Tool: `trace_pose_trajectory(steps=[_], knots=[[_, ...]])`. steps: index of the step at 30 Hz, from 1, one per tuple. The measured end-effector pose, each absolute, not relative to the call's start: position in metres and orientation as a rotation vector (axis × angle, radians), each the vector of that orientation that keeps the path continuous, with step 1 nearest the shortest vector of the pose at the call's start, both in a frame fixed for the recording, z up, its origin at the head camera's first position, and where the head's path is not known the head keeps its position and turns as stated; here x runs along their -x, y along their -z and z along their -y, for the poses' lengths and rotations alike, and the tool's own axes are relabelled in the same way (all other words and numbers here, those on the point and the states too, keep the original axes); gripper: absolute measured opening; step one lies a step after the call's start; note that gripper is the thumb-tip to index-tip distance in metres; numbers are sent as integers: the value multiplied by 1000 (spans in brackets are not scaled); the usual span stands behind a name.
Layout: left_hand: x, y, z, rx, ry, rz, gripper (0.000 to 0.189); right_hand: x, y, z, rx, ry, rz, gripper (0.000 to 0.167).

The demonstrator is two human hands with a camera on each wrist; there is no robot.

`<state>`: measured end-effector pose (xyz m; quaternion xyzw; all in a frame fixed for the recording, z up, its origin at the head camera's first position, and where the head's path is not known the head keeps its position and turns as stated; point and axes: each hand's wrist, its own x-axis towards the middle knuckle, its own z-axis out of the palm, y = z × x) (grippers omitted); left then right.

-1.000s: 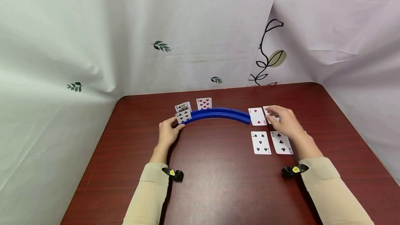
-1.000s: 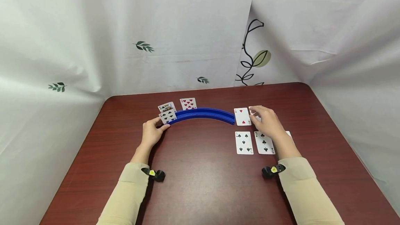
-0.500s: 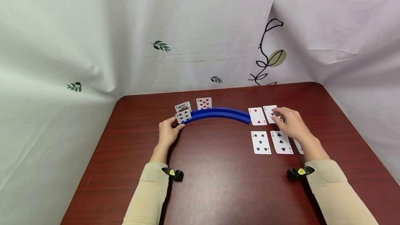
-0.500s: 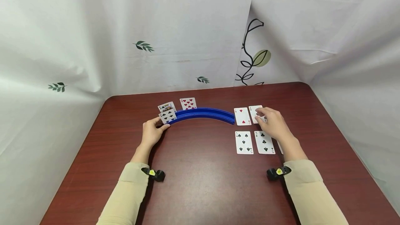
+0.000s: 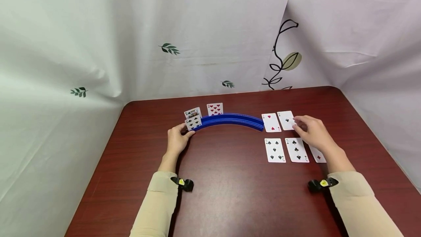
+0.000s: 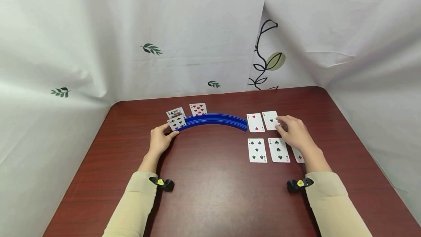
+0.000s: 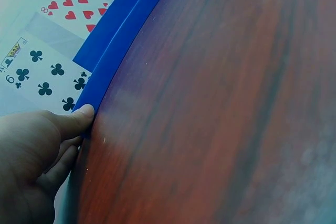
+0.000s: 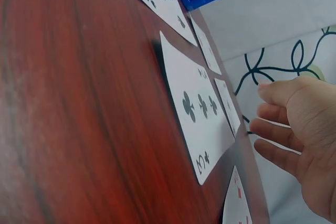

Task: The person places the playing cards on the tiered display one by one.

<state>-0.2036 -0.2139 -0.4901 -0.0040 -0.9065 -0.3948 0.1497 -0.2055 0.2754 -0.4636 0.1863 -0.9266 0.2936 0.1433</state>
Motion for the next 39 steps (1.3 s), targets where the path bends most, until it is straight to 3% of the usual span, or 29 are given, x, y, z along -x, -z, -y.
trace_pose_trajectory(steps=[39], knots=[[203, 488, 212, 5, 1129, 2620, 30, 191, 469, -303, -472, -816, 2773, 28]])
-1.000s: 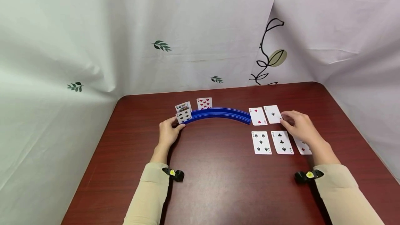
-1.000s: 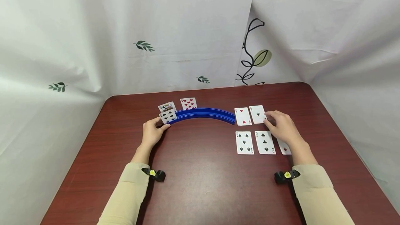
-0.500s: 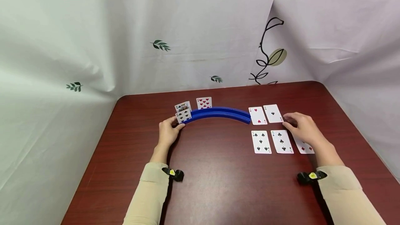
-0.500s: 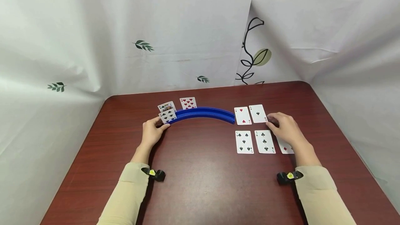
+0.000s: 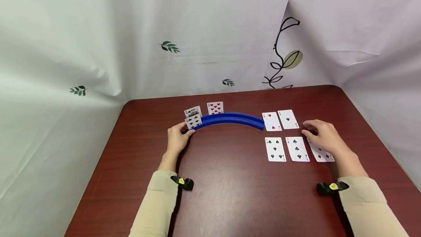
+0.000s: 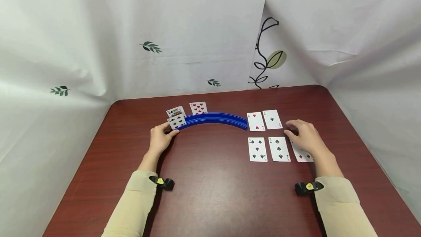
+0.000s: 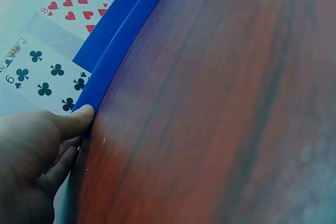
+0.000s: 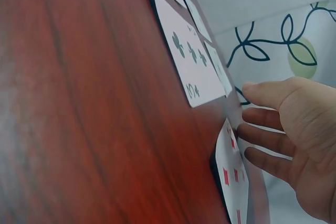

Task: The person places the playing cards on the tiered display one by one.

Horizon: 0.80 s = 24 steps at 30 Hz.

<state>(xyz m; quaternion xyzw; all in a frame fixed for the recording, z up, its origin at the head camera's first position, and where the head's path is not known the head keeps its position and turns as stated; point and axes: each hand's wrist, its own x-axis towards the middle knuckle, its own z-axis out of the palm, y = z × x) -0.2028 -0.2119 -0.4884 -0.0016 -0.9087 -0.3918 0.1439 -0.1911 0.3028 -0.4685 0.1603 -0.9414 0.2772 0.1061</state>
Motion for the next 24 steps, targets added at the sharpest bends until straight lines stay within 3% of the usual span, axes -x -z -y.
trace_pose_trajectory(steps=[18, 24], knots=[[202, 489, 212, 1, 1152, 2612, 28, 182, 471, -319, -417, -786, 2810, 34], [203, 489, 212, 11, 1129, 2612, 29, 180, 472, -329, -412, -774, 2855, 45]])
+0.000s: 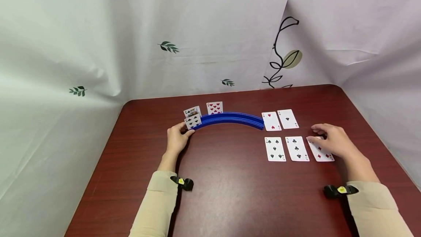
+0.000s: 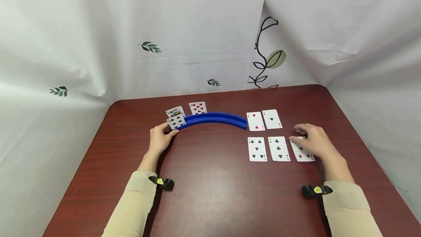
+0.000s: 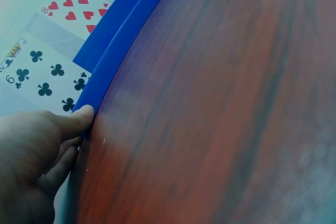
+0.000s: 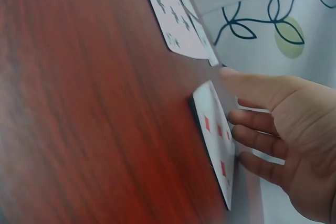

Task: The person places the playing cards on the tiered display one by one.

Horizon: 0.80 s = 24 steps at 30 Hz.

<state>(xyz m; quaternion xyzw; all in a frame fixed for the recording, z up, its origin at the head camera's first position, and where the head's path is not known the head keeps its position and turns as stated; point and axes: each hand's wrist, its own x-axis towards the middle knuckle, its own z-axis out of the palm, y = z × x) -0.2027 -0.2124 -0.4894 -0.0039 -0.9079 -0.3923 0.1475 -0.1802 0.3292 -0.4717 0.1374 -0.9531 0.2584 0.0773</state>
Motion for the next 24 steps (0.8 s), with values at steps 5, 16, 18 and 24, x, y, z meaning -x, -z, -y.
trace_pose_trajectory(steps=[5, 16, 18, 24], knots=[[202, 490, 213, 19, 1128, 2613, 28, 178, 469, -339, -453, -740, 2880, 53], [203, 491, 213, 5, 1138, 2618, 29, 175, 460, -355, -499, -765, 3050, 76], [203, 491, 214, 9, 1137, 2618, 29, 174, 459, -356, -513, -778, 3074, 79], [204, 491, 214, 12, 1126, 2616, 30, 174, 460, -356, -554, -796, 3106, 76]])
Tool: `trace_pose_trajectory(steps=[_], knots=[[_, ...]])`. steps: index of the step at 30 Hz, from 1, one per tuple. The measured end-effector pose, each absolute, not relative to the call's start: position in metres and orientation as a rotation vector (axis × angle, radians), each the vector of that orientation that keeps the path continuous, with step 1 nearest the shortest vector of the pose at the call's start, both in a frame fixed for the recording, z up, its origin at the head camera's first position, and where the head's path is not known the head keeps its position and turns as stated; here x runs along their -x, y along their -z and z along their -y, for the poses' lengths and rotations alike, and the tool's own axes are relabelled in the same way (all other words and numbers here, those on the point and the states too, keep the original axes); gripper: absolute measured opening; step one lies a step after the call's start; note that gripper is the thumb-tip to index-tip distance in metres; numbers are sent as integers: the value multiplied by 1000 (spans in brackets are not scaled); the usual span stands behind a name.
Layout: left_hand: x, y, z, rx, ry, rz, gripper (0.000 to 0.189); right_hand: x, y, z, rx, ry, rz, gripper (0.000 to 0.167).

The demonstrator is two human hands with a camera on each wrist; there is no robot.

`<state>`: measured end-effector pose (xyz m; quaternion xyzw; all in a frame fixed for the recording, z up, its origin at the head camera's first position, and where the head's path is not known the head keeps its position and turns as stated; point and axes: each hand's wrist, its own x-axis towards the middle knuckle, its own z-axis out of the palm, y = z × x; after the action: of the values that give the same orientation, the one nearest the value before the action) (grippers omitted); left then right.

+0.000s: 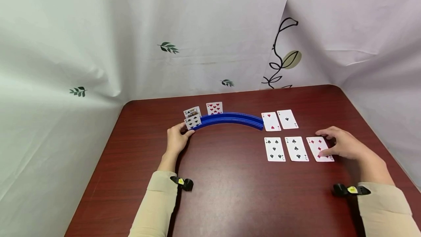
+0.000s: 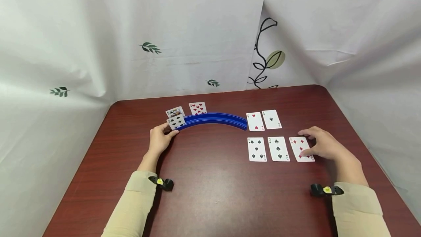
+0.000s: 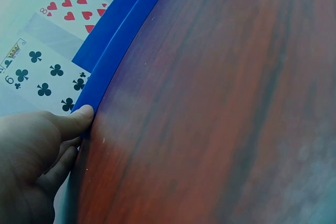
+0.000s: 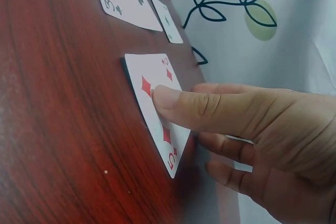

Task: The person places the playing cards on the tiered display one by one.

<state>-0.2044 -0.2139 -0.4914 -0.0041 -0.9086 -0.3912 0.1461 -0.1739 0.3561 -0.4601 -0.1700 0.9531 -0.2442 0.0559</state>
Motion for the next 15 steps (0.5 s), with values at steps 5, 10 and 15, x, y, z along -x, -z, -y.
trace_pose_trajectory(steps=[5, 10, 15], knots=[[205, 492, 214, 22, 1130, 2613, 30, 173, 460, -356, 521, 734, -2903, 65], [205, 493, 215, 13, 1130, 2616, 29, 174, 460, -356, 524, 729, -2886, 53], [205, 493, 214, 17, 1126, 2615, 29, 179, 457, -356, 513, 707, -2851, 49]])
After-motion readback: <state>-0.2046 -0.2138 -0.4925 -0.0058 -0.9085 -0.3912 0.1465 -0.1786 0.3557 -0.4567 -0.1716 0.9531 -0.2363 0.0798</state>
